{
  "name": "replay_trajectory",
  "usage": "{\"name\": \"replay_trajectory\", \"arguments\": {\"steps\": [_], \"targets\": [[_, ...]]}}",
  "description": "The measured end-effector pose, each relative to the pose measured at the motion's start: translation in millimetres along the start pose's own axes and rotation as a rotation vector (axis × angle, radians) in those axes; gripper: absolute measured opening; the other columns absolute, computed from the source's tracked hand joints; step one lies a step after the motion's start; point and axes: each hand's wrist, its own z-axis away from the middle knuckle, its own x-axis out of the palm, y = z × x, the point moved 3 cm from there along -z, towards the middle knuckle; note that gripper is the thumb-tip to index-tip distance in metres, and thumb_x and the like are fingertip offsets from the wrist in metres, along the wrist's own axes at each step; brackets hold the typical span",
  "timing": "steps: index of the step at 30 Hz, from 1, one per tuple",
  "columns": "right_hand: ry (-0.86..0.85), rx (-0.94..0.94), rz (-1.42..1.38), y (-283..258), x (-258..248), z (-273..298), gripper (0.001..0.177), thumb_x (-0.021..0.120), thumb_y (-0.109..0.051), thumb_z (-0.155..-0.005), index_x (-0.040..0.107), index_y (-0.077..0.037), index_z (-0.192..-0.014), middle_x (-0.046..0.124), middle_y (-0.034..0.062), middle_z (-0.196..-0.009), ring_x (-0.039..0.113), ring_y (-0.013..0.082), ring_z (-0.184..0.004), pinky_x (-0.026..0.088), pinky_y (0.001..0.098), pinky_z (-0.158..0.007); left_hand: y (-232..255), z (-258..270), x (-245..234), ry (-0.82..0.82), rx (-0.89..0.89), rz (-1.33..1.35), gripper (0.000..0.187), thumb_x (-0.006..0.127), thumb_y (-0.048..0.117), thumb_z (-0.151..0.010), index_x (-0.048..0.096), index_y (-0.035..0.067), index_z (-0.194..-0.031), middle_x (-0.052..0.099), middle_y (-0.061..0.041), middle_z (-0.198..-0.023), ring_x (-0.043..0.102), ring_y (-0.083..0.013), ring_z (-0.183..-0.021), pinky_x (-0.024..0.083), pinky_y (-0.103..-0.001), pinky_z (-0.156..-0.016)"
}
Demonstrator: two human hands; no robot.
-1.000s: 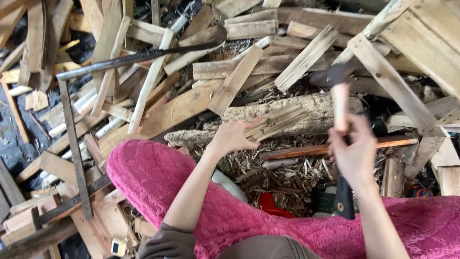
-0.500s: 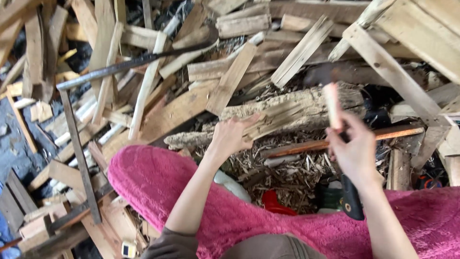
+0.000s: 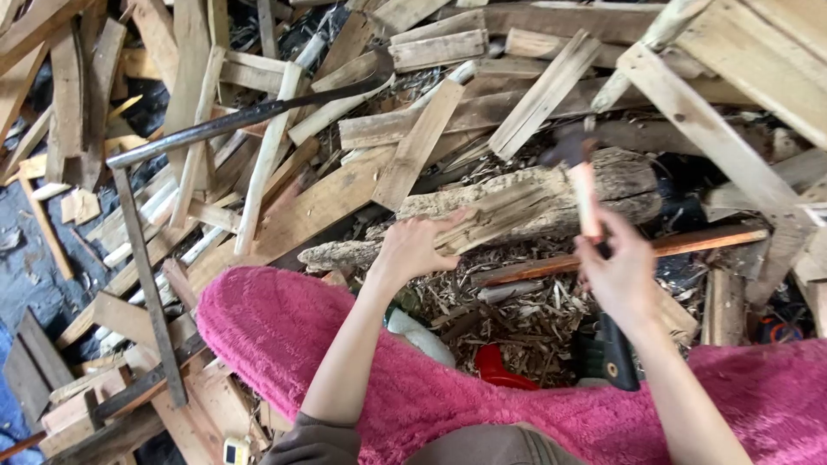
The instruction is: Sorting and cleaning scrap wood pieces using a hammer to remove nails or separate joints
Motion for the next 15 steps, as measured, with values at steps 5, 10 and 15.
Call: {"name": "replay_trajectory", "arguments": {"steps": [5,10,15], "targets": [[0.193,-0.31,-0.137,-27.4,-29.5,14.6,0.03,0.055,0.014,-0.107,0.051,0.011,-0.137,0.061,0.0259,-0.085,0.057,0.0216,-0.051,0.05,0.0313,-0.038,1.1,8.4,-5.9,-0.059,-0.01,0.137,0.066,0.073,0.045,-0.072,0.067,0.026,-0.135,0.073,-0.019,-0.098,0.074,-0.0361,-0.093,0.058,-0.044,-0.09],[0.203,-0.469,0.244,-10.8,-14.6,4.2,0.034,0.065,0.015,-0.09,0.061,0.012,-0.124,0.066,0.0241,-0.114,0.066,0.0319,-0.098,0.06,0.0378,-0.086,-2.1,1.8,-13.7,-0.136,0.015,0.195,0.068,0.073,0.037,-0.077,0.062,0.016,-0.141,0.074,-0.022,-0.105,0.074,-0.0369,-0.089,0.06,-0.044,-0.087],[0.075,-0.137,0.147,18.4,13.8,-17.3,0.046,0.07,0.0,-0.091,0.065,-0.006,-0.136,0.069,0.0364,-0.098,0.067,0.0427,-0.065,0.058,0.0445,-0.05,-10.0,-4.4,-17.0,-0.13,0.053,0.192,0.071,0.075,0.046,-0.077,0.057,0.028,-0.144,0.074,-0.019,-0.106,0.072,-0.0348,-0.096,0.056,-0.044,-0.093]]}}
